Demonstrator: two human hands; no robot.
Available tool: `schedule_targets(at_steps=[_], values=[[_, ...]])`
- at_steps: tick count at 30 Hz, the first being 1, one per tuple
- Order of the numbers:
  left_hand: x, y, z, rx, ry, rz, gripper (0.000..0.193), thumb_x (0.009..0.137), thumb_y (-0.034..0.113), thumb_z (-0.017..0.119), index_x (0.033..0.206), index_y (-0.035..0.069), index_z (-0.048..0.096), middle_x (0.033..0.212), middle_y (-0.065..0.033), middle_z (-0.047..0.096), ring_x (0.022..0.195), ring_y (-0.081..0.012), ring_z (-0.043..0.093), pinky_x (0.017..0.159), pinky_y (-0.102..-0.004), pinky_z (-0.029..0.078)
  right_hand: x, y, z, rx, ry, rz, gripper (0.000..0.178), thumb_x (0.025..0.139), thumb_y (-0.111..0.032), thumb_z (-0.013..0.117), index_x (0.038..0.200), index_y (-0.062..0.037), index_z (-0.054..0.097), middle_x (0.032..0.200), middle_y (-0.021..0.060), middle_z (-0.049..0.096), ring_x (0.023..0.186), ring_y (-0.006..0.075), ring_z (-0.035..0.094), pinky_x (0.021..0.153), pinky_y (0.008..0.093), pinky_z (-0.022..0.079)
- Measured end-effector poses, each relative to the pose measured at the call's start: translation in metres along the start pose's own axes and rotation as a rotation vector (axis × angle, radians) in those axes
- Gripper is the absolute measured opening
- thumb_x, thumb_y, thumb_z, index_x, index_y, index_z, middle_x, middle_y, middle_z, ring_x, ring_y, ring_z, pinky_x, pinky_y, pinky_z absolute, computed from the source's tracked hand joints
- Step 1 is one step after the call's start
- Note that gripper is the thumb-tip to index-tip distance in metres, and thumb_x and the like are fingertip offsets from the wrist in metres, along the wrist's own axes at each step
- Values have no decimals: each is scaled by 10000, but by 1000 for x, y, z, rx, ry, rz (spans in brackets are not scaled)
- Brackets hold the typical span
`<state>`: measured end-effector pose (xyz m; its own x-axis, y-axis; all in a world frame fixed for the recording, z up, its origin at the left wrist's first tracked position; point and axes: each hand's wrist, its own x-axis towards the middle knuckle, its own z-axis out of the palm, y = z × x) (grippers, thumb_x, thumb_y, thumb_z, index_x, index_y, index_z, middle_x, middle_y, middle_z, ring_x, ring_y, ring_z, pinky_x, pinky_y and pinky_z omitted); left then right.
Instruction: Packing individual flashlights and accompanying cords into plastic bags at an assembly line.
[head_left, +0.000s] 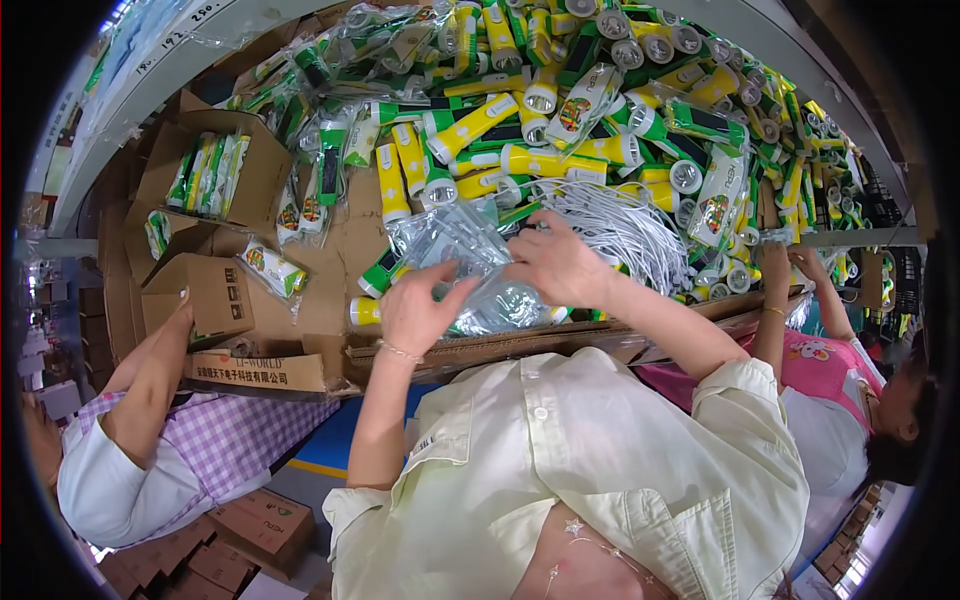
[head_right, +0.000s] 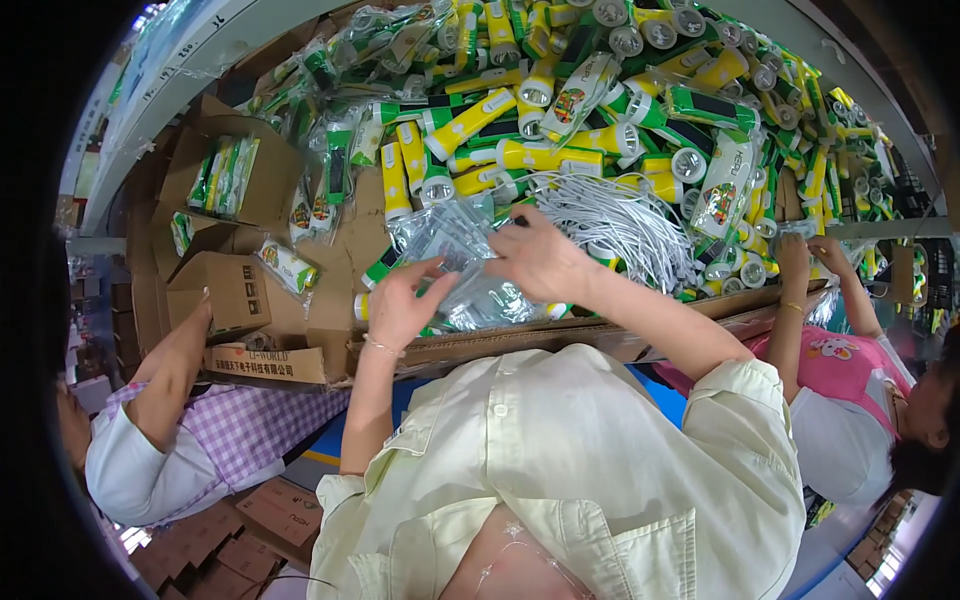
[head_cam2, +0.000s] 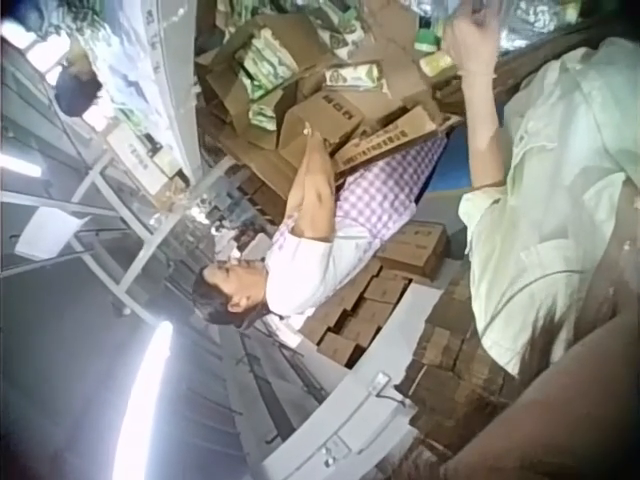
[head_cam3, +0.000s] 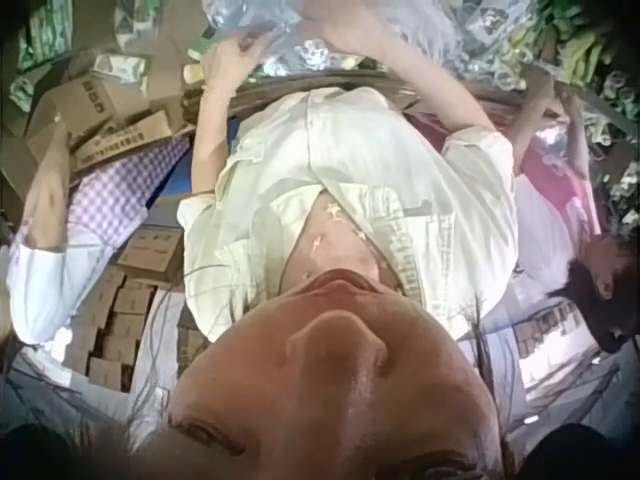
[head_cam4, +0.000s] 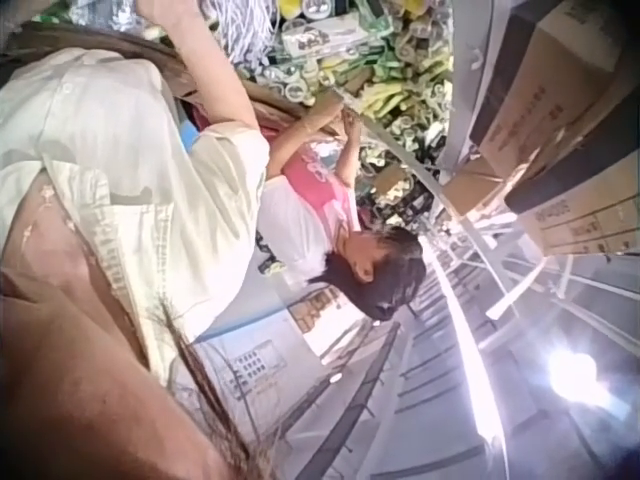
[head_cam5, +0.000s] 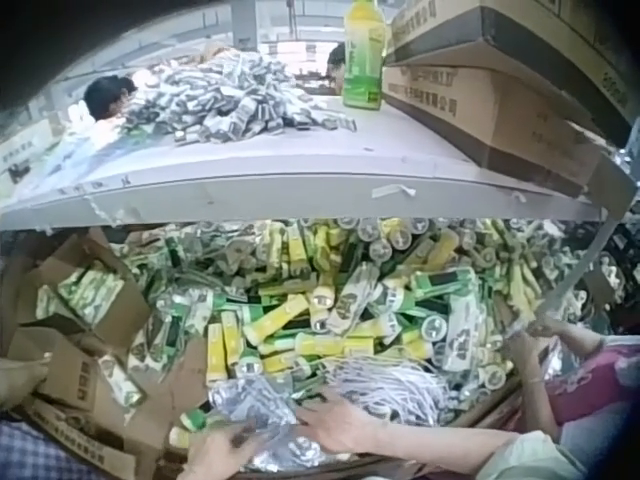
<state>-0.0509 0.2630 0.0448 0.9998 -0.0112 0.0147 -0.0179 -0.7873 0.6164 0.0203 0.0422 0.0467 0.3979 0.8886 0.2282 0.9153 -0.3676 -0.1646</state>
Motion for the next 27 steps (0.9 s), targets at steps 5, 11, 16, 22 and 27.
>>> schedule_targets(at_steps=[5,11,16,22,27], values=[[5,4,9,80,-96,-124,191,785,254,645,846,82,700,768,-85,666,713,-297,621,629,-372,478,13,-1,-6,-3,54,33,236,613,-79,601,848,-109,600,804,14,496,835,176,532,915,405,351],[14,-13,12,103,140,-46,137,753,180,644,844,83,676,812,-117,651,709,-330,619,617,-392,480,25,5,-10,82,65,-70,247,614,-93,606,860,-116,603,803,10,501,842,169,530,901,386,356],[13,-40,-4,301,81,-372,160,764,197,625,861,81,677,742,-146,661,697,-304,650,627,-394,507,27,36,-6,17,-314,41,155,664,-169,636,810,-120,648,761,26,544,802,191,548,948,403,342],[4,-73,-10,57,78,-508,152,770,188,628,786,44,677,712,-191,636,682,-368,625,639,-422,498,74,148,35,549,104,404,282,738,-254,710,975,-103,678,970,81,630,908,241,597,913,353,404],[12,-58,-8,14,146,-507,257,757,239,696,692,-7,657,584,-157,604,534,-306,608,526,-373,457,113,187,83,-384,-13,211,444,702,-280,724,1088,-121,573,1049,61,568,876,225,595,744,345,474]])
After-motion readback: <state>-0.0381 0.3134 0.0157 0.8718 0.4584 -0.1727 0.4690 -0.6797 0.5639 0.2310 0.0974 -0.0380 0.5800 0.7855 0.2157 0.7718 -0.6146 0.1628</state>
